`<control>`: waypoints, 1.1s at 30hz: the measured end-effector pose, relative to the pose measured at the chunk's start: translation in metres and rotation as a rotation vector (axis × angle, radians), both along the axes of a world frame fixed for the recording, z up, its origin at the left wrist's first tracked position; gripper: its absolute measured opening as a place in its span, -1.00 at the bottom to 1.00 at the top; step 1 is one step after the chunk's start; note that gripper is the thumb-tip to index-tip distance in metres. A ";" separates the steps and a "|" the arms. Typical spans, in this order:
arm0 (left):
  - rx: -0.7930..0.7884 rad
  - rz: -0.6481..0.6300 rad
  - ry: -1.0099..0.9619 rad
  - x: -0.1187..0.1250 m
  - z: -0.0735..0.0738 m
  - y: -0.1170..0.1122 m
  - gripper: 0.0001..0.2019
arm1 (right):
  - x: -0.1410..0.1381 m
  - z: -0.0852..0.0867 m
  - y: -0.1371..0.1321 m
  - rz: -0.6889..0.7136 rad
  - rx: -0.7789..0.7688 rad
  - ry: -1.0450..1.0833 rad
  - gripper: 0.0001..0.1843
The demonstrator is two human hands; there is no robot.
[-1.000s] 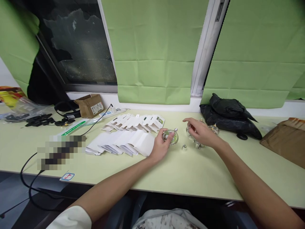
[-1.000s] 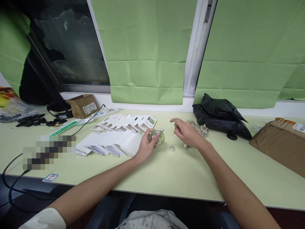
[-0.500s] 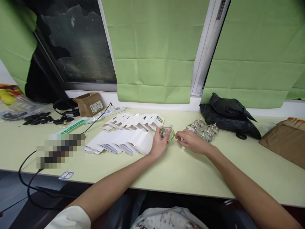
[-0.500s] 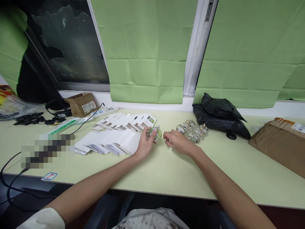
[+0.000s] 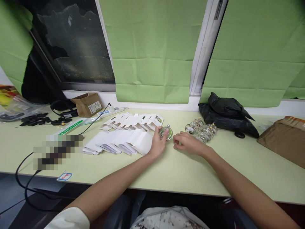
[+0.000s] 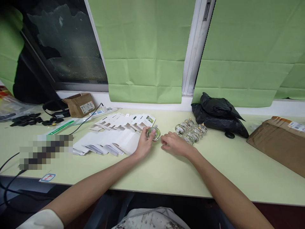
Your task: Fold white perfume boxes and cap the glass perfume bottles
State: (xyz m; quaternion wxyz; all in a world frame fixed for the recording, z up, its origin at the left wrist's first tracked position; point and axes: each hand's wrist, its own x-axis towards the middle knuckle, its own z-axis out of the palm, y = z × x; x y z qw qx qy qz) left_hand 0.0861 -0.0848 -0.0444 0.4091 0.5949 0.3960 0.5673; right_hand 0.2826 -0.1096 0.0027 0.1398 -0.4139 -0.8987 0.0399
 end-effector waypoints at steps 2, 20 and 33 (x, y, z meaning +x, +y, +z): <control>0.001 -0.028 -0.016 0.000 0.002 -0.001 -0.54 | 0.005 0.006 0.001 -0.027 0.048 0.059 -0.90; 0.046 -0.272 0.044 0.003 0.007 -0.007 -0.55 | 0.004 0.011 0.006 -0.144 -0.001 0.568 -0.69; 0.010 -0.131 0.177 0.003 0.010 -0.011 -0.52 | 0.043 0.019 0.021 -0.333 0.373 -0.051 -0.69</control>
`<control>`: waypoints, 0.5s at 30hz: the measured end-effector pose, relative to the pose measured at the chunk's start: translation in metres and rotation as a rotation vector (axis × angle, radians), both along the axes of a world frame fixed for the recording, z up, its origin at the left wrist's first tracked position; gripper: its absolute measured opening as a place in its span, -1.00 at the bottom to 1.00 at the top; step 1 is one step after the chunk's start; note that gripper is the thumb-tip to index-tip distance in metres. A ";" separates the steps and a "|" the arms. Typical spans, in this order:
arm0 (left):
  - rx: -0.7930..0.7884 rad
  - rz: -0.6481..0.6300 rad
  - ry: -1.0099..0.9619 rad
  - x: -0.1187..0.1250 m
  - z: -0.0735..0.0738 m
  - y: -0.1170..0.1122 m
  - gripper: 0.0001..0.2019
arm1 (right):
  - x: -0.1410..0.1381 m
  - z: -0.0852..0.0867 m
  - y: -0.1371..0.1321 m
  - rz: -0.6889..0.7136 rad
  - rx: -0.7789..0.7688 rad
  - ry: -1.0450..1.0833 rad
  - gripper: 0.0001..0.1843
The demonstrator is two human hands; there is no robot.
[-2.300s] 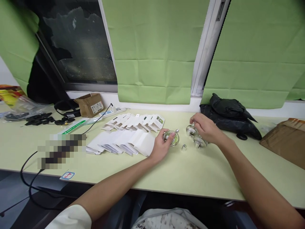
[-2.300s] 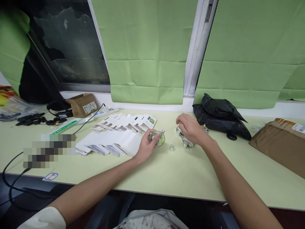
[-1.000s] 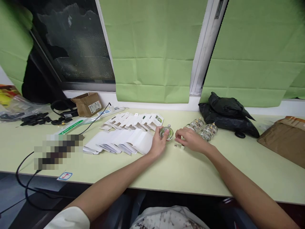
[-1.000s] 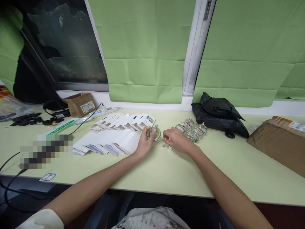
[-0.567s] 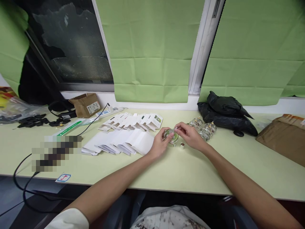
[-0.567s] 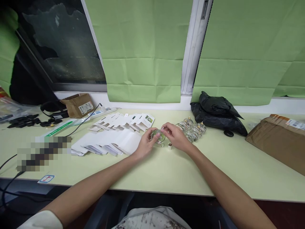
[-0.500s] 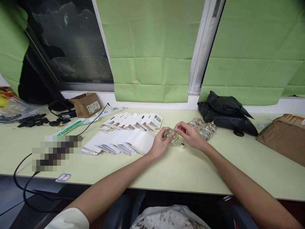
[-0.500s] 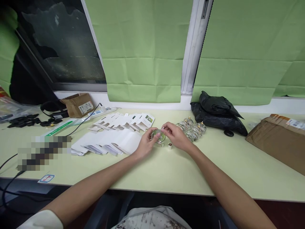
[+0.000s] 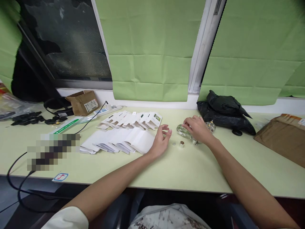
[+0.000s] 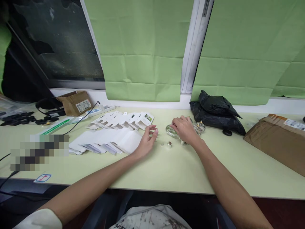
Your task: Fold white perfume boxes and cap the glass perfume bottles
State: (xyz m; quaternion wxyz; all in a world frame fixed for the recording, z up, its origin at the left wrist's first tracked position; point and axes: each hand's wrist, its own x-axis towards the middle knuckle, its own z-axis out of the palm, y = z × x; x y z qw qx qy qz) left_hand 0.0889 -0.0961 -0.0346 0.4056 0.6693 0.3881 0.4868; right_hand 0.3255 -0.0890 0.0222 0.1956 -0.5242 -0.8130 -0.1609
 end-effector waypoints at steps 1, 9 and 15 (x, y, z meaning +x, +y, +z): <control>0.003 -0.001 0.005 0.000 0.001 -0.001 -0.52 | 0.001 0.000 0.000 -0.013 0.001 -0.020 -0.69; 0.022 0.013 0.033 -0.001 0.004 -0.001 -0.55 | 0.005 -0.004 0.004 -0.063 -0.001 -0.077 -0.72; 0.034 0.016 0.085 -0.002 -0.001 0.003 -0.62 | 0.010 -0.008 0.010 -0.087 0.002 -0.103 -0.72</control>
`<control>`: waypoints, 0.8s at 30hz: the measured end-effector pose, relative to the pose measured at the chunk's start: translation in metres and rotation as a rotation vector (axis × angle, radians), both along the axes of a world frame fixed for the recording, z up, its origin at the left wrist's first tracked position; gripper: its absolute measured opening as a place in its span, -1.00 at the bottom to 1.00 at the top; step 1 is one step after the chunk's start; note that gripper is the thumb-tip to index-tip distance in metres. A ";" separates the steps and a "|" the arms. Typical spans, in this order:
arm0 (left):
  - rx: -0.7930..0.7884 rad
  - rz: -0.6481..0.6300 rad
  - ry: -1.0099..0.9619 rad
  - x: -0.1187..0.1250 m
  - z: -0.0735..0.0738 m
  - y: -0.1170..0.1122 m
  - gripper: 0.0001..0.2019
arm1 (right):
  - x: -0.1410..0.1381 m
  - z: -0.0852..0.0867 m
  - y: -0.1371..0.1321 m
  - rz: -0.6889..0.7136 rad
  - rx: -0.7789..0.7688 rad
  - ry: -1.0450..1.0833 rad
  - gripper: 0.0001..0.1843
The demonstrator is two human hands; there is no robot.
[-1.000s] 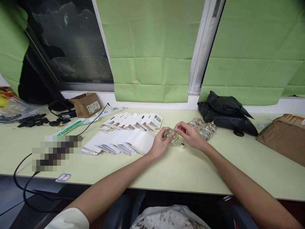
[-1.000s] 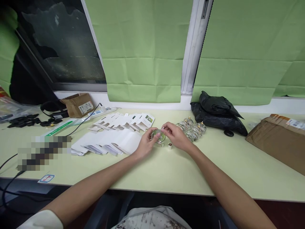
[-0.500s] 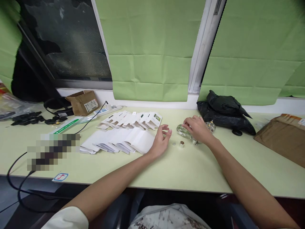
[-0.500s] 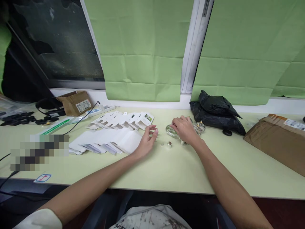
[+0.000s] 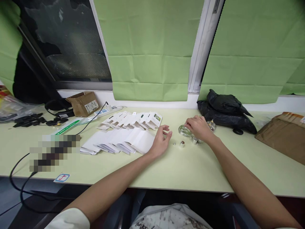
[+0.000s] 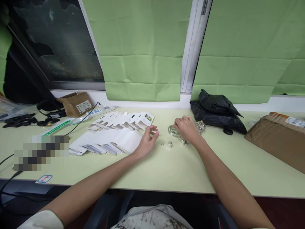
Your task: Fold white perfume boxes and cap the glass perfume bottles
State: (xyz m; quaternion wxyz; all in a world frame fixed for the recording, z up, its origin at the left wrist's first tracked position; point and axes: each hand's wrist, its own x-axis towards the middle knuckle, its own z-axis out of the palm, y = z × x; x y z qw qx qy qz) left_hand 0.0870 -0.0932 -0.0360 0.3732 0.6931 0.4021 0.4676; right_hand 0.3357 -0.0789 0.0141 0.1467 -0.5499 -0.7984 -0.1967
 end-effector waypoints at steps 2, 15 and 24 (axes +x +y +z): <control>0.011 -0.017 0.029 -0.001 -0.002 0.000 -0.67 | 0.001 0.000 0.001 -0.006 0.005 -0.006 -0.72; 0.179 -0.101 0.370 -0.008 0.000 -0.009 -0.87 | 0.002 -0.002 0.002 -0.017 0.020 -0.033 -0.67; 0.222 -0.109 0.439 -0.007 -0.003 -0.008 -0.88 | 0.013 0.009 0.000 -0.044 0.109 0.149 -0.68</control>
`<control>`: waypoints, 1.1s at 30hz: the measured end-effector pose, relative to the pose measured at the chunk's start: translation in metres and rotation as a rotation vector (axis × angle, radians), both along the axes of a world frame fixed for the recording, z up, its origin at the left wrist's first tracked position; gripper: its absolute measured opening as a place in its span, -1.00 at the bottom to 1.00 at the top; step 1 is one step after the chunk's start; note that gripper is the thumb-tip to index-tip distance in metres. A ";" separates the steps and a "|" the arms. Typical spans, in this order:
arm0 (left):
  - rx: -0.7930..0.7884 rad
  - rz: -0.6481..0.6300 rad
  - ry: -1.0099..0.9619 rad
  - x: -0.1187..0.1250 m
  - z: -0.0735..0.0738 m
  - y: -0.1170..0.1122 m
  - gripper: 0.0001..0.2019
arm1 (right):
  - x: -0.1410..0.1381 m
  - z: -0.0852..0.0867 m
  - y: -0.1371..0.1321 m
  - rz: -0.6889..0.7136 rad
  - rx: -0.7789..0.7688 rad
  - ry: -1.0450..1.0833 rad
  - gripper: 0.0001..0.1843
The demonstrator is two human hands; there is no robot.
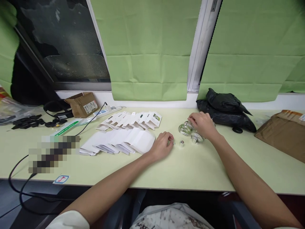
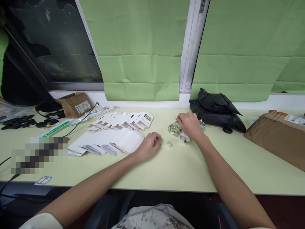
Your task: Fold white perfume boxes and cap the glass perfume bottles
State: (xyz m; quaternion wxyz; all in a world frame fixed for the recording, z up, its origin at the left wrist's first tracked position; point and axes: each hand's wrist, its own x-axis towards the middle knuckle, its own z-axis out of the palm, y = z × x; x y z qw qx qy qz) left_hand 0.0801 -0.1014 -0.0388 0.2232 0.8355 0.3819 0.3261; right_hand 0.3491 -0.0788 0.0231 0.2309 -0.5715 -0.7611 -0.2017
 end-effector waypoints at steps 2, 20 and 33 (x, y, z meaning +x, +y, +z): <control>0.003 -0.007 0.011 0.000 0.000 0.000 -0.89 | 0.006 0.005 -0.002 -0.035 0.085 0.050 -0.70; -0.016 -0.051 0.051 -0.002 0.007 -0.002 -0.81 | 0.027 0.009 -0.004 -0.082 0.152 0.106 -0.64; -0.019 -0.037 0.086 -0.002 0.008 -0.002 -0.83 | 0.042 0.003 -0.001 0.084 0.066 0.151 -0.67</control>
